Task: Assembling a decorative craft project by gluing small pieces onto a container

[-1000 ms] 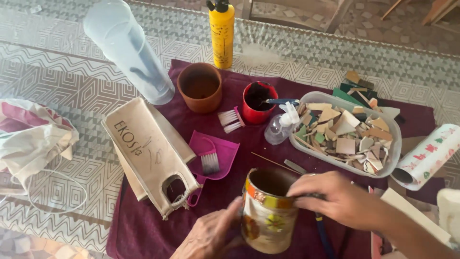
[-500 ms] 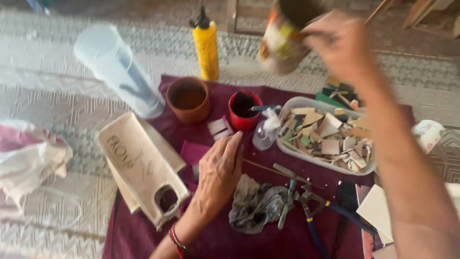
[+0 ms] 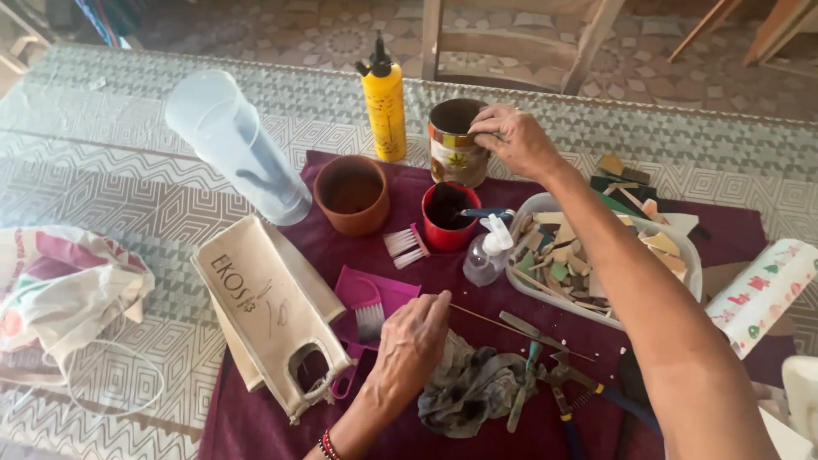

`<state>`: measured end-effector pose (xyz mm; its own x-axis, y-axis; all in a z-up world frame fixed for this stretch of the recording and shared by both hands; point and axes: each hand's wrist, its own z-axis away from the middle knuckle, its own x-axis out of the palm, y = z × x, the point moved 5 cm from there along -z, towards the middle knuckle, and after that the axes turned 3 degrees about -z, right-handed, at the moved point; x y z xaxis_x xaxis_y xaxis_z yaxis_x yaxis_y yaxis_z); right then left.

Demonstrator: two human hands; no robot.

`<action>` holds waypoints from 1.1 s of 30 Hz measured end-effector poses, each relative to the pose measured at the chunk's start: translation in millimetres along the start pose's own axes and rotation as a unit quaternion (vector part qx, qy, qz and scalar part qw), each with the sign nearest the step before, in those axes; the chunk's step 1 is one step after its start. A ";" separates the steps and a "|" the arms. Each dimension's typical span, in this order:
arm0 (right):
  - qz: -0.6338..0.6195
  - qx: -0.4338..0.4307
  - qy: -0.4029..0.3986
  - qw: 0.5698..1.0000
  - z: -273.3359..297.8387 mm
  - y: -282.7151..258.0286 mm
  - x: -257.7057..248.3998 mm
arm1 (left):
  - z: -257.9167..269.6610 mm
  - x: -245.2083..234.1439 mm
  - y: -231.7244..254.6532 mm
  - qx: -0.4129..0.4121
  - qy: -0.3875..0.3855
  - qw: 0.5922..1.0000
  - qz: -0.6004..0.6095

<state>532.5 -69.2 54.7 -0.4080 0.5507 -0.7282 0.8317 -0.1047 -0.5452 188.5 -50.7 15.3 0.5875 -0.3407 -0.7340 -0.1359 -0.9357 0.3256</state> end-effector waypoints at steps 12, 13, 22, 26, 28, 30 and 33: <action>0.233 0.015 -0.143 0.962 2.2 -19.8 -3.2 | 5.4 6.4 13.0 0.046 -0.037 0.998 -0.008; 0.233 0.014 -0.144 0.962 0.8 -20.8 -1.3 | 6.8 6.8 12.8 0.045 -0.036 0.998 -0.008; 0.362 -0.139 -0.109 0.915 -20.6 -86.1 -32.1 | 13.2 12.6 12.7 0.059 -0.075 0.995 -0.009; 0.246 -0.082 -0.114 0.959 -34.3 -180.2 -69.1 | 7.8 1.8 14.7 0.071 -0.040 0.997 0.008; 0.170 -0.054 -0.132 0.975 -39.1 -206.2 -64.3 | 10.1 -0.4 18.3 0.068 -0.042 0.997 0.019; 0.179 -0.181 -0.118 0.960 -45.9 -227.1 -48.2 | 9.3 1.4 20.0 0.062 -0.085 0.994 0.020; 0.206 -0.255 -0.147 0.933 -59.5 -222.4 -2.3 | 12.8 9.9 17.9 0.068 -0.077 0.995 0.005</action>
<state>370.9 2.1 202.3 -0.0367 0.2915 -0.9559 0.9811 0.1925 0.0210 181.6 -71.9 6.3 0.4573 -0.3504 -0.8174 -0.2545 -0.9322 0.2573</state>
